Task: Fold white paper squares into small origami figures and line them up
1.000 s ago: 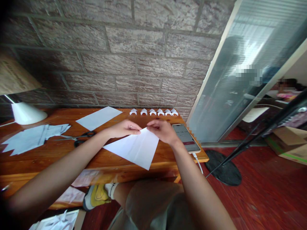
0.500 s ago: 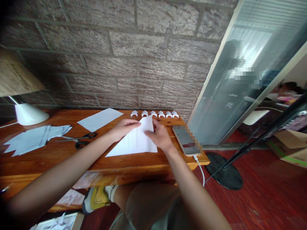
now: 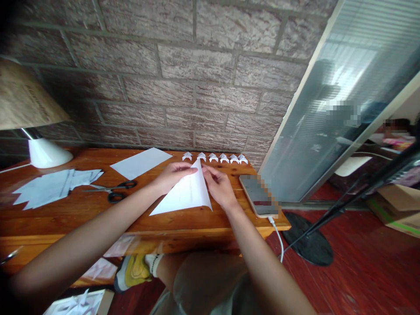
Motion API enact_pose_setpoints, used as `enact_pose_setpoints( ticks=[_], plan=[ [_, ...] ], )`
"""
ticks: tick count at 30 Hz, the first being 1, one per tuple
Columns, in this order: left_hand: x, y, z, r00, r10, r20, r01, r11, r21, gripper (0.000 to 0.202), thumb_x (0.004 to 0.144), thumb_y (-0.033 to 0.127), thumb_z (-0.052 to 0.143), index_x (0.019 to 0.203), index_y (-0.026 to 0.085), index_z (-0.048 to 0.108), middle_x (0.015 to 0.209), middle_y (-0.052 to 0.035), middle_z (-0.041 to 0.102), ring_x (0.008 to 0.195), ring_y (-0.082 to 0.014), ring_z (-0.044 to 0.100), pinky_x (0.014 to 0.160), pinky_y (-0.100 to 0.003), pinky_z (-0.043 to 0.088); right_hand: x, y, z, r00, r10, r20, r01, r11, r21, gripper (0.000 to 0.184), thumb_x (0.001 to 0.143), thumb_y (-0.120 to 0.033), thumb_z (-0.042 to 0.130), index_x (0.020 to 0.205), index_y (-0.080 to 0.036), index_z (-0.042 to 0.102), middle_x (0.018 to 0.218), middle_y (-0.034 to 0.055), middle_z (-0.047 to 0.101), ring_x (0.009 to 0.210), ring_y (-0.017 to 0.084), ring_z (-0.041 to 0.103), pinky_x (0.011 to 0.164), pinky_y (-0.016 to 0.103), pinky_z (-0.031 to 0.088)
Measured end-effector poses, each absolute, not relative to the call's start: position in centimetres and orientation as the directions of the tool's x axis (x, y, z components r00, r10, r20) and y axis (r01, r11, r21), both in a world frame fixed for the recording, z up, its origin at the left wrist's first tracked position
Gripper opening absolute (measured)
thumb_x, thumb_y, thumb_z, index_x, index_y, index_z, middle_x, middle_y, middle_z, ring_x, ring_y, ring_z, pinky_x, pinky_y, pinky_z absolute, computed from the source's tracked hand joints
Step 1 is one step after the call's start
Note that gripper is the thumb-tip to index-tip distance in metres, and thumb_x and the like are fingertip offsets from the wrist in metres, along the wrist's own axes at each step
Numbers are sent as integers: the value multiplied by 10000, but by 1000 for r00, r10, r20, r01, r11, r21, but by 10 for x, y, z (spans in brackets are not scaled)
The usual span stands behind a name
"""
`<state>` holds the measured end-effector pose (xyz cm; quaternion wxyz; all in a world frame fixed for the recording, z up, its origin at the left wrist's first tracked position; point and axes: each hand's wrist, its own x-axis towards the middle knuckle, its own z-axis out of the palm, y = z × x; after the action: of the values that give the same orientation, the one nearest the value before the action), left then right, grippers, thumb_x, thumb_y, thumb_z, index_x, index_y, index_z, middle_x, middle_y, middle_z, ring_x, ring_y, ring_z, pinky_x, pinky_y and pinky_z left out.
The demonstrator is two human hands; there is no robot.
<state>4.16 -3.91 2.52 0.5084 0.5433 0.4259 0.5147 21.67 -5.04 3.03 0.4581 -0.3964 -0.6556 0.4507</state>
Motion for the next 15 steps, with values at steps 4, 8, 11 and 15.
enact_pose_setpoints(
  ticks=[4,8,11,15],
  plan=[
    [45,-39,23,112,982,150,-121,-136,983,314,583,373,800,811,170,727,725,-20,702,589,-151,586,579,-261,420,212,-48,21,-245,950,192,70,215,-974,436,770,-573,626,1001,-218,725,864,24,713,707,164,586,590,259,427],
    [46,-40,22,85,989,121,-146,-107,983,234,552,320,791,706,170,700,651,-5,685,538,-146,564,554,-266,422,208,-46,18,-233,955,183,26,194,-981,416,731,-527,689,969,-187,727,828,30,704,657,139,549,548,247,382],
    [48,-41,22,73,990,119,-154,-107,982,224,546,323,783,679,168,689,631,-5,679,531,-148,569,544,-265,420,206,-47,18,-208,962,174,-5,177,-984,397,709,-506,718,935,-180,726,812,30,707,651,137,550,553,250,385],
    [49,-42,20,90,990,107,-185,-89,979,256,513,335,795,676,166,692,618,-11,678,527,-149,577,530,-261,412,205,-50,18,-211,965,157,-51,150,-987,376,676,-497,753,887,-188,720,814,27,720,687,155,596,609,268,435]
  ],
)
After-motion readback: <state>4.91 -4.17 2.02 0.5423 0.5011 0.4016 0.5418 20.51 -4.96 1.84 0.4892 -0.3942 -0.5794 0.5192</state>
